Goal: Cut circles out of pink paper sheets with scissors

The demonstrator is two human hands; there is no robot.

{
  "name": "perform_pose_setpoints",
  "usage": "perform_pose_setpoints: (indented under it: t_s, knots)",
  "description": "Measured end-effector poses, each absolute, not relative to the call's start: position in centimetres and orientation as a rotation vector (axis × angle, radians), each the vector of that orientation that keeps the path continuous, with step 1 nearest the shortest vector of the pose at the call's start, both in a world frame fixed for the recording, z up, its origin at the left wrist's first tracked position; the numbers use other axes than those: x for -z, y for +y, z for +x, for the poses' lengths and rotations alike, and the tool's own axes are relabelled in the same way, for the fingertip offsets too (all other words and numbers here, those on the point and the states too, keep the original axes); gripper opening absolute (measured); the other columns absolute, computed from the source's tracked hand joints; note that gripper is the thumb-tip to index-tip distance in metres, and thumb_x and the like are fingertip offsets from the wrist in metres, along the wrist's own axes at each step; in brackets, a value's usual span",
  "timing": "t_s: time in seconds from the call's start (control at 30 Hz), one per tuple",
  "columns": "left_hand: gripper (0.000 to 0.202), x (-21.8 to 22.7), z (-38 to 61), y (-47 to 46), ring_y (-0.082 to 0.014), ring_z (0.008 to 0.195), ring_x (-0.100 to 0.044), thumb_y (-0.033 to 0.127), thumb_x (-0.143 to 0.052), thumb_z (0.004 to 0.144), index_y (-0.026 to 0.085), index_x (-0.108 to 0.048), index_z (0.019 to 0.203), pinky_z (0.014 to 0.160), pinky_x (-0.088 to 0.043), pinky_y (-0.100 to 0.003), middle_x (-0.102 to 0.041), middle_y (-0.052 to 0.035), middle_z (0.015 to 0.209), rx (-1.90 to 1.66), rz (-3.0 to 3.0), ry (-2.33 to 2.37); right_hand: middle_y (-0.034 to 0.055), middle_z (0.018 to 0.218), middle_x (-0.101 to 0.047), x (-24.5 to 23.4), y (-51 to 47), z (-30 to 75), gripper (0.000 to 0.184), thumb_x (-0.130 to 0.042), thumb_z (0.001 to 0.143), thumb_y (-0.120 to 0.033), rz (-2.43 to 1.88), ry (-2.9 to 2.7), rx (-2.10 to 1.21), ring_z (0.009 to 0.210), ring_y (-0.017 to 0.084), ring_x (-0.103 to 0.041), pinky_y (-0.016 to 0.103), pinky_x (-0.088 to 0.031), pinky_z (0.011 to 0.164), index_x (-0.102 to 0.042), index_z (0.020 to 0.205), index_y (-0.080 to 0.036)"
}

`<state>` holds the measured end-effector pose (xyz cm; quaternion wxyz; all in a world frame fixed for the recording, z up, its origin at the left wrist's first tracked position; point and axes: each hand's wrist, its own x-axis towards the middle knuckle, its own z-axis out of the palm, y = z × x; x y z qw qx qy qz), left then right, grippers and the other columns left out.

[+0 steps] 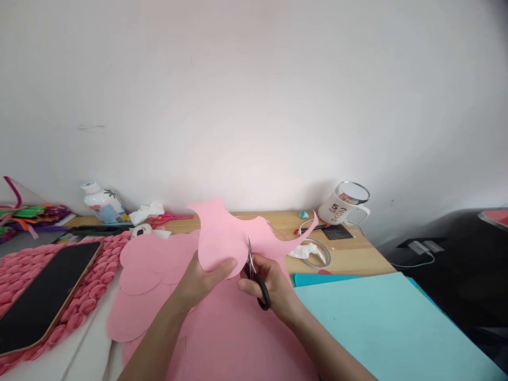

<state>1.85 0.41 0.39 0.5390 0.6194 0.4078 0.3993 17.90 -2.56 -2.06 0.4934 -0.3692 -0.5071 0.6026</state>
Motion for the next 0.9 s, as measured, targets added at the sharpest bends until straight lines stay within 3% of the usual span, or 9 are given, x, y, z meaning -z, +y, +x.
perform_pose_setpoints:
  t_s: [0.5,0.9]
  knots:
    - [0.025,-0.79,1.77,0.37,-0.0254,0.103,-0.059,0.035,-0.060,0.079,0.020,-0.067,0.099,0.081,-0.051,-0.033,-0.068,-0.0067,0.104,-0.903,1.513,0.997,-0.0061,0.057,-0.035,1.76,-2.60,17.81,0.037,-0.075,0.062,-0.046,-0.894,-1.258,-1.444,0.051,0.009,-0.027,0.022,-0.023,0.046,-0.052,0.068,-0.018]
    - [0.025,-1.00,1.95,0.37,-0.0275,0.101,-0.060,0.035,-0.061,0.077,0.019,-0.067,0.095,0.080,-0.052,-0.036,-0.068,-0.0083,0.109,-0.911,1.529,1.002,-0.0047,0.057,-0.040,2.05,-2.62,17.82,0.037,-0.074,0.062,-0.048,-0.942,-1.257,-1.407,0.053,0.010,-0.033,0.024,-0.028,0.049,-0.055,0.066,-0.017]
